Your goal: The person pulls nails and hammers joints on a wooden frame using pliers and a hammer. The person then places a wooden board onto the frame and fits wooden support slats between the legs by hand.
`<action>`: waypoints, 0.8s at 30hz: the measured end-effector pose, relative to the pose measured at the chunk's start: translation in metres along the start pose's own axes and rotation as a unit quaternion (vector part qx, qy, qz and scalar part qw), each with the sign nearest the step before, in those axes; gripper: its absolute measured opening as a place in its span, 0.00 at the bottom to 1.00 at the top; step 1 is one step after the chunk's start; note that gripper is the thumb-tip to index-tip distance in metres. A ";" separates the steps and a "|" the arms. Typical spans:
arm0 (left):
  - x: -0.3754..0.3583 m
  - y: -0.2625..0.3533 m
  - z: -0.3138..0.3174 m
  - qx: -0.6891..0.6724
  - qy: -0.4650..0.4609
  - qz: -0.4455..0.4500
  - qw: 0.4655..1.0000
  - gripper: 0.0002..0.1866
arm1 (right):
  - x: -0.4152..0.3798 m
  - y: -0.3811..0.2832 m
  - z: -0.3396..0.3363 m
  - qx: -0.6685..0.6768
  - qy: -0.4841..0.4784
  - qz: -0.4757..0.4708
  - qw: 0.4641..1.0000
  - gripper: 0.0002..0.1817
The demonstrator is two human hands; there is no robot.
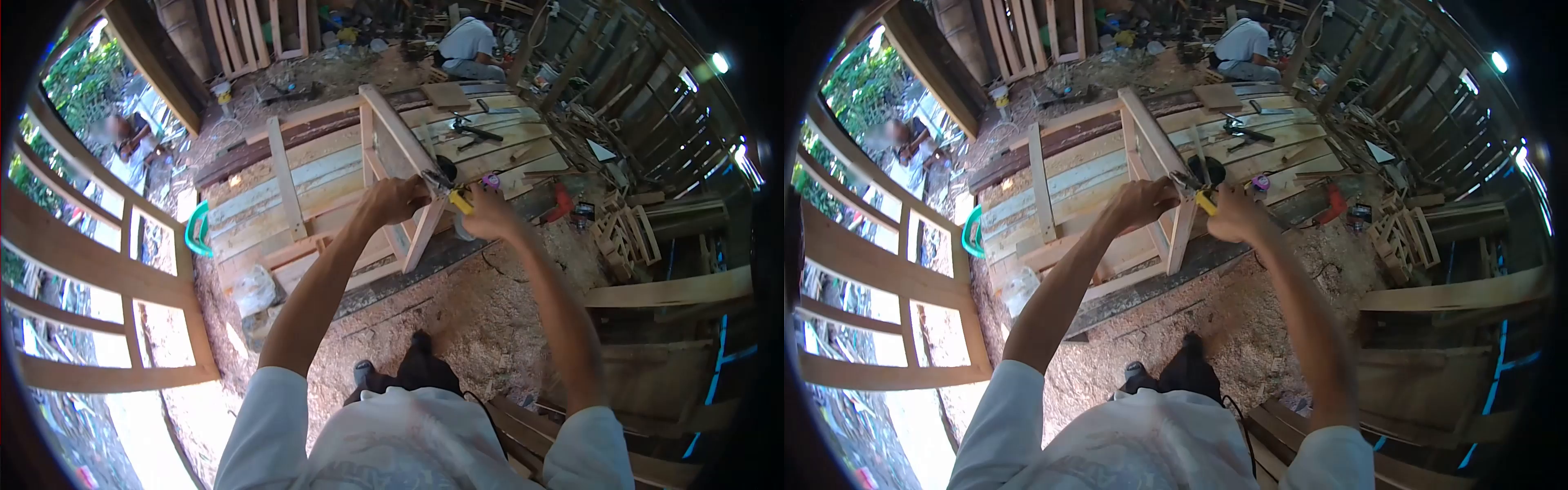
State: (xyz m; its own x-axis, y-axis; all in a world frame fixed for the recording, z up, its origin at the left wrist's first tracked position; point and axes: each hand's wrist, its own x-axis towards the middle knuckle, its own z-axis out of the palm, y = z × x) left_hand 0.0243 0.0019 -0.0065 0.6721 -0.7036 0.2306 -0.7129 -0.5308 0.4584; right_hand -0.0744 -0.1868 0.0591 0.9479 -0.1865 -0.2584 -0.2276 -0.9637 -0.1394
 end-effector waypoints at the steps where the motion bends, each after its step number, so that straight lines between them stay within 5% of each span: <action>1: 0.000 0.002 -0.002 0.015 -0.004 -0.005 1.000 0.15 | 0.003 0.013 -0.001 -0.005 -0.007 -0.008 1.000 0.33; 4: -0.002 0.005 -0.006 -0.016 0.018 -0.017 1.000 0.15 | 0.011 0.048 -0.005 -0.041 0.021 -0.117 0.992 0.30; 6: -0.004 0.012 -0.010 -0.003 0.037 0.012 0.999 0.16 | 0.013 0.067 -0.010 0.236 -0.092 -0.109 0.961 0.19; 10: -0.002 0.017 -0.008 0.006 0.038 -0.008 0.999 0.21 | 0.022 0.075 -0.008 0.302 -0.194 -0.053 0.932 0.23; 12: -0.002 0.029 -0.015 0.035 0.027 -0.038 0.998 0.21 | 0.030 0.077 0.002 0.196 0.035 -0.289 0.937 0.24; 19: 0.004 0.025 0.006 0.127 0.000 -0.137 0.982 0.27 | 0.056 0.061 0.004 0.188 0.096 -0.308 0.928 0.25; 21: 0.004 0.023 0.007 0.123 0.100 -0.078 0.984 0.30 | 0.051 0.057 -0.002 0.026 0.152 -0.332 0.931 0.25; 24: 0.003 0.034 0.002 0.132 0.112 -0.066 0.983 0.26 | 0.063 0.064 0.001 0.081 0.135 -0.331 0.930 0.27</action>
State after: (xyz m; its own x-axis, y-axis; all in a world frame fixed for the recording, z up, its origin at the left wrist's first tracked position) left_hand 0.0018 -0.0191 0.0079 0.7683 -0.5140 0.3815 -0.6236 -0.7355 0.2648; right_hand -0.0297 -0.2599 0.0333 0.9086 0.3762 0.1817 0.4167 -0.8467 -0.3308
